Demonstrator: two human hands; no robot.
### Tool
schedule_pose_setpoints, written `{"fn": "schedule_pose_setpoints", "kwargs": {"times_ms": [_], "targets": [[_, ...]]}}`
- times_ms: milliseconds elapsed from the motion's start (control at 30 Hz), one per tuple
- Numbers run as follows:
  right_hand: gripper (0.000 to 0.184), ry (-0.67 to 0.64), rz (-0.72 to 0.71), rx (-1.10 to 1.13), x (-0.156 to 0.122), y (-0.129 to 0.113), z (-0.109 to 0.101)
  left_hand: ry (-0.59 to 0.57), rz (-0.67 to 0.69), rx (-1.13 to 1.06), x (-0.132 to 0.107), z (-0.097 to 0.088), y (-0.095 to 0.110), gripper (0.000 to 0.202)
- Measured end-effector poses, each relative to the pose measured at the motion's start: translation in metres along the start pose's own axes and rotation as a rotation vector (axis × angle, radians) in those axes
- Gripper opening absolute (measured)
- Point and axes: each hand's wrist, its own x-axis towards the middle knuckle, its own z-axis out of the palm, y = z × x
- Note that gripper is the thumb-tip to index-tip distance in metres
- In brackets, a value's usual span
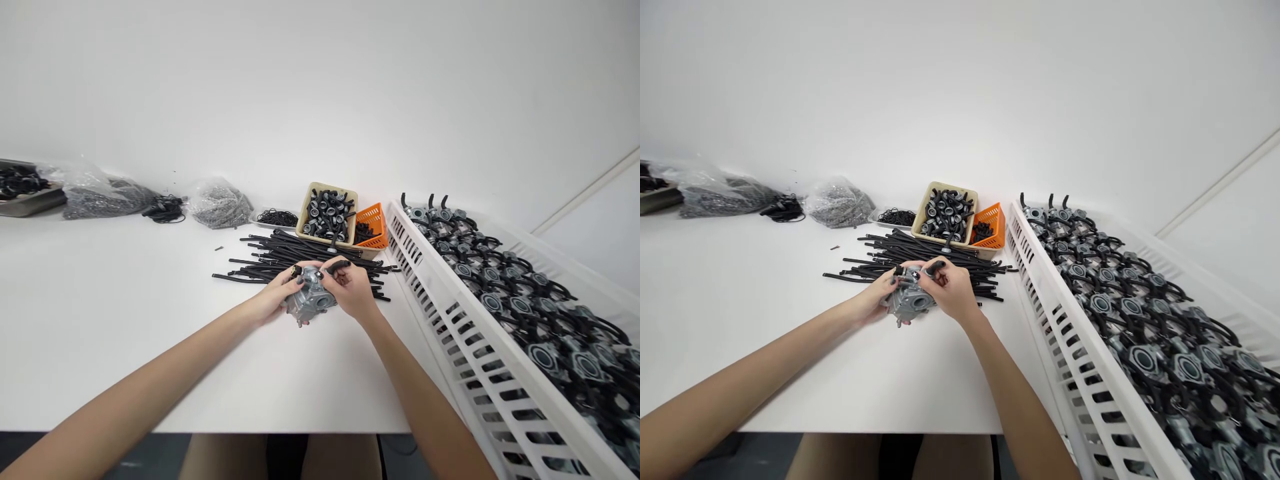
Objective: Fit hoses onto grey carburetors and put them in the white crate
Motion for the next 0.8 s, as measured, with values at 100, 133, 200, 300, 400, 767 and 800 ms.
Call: {"fn": "schedule_pose_setpoints", "kwargs": {"times_ms": [100, 133, 200, 300, 400, 767, 800], "targets": [[0.023, -0.052, 0.017, 0.007, 0.003, 0.005, -0.007, 0.102, 0.003, -0.08, 0.001, 0.005, -0.005, 0.063], [0.024, -0.056, 0.014, -0.01, 0.004, 0.006, -0.012, 0.126, 0.01, -0.109, 0.002, 0.006, -0.006, 0.06], [0.023, -0.016, -0.005, -0.11, 0.007, 0.009, -0.023, 0.171, 0.023, -0.181, 0.003, 0.007, -0.004, 0.057], [0.018, 0.063, -0.006, -0.432, 0.01, 0.016, -0.047, 0.301, 0.06, -0.291, 0.005, 0.005, 0.005, 0.049], [0.012, -0.082, 0.066, -0.667, 0.011, 0.025, -0.069, 0.46, 0.093, -0.323, 0.004, 0.002, 0.016, 0.048], [0.007, -0.273, 0.136, -0.721, 0.01, 0.035, -0.08, 0.587, 0.106, -0.338, 0.004, 0.003, 0.026, 0.049], [0.007, -0.261, 0.141, -0.707, 0.01, 0.034, -0.08, 0.59, 0.108, -0.34, 0.004, 0.003, 0.026, 0.049]]}}
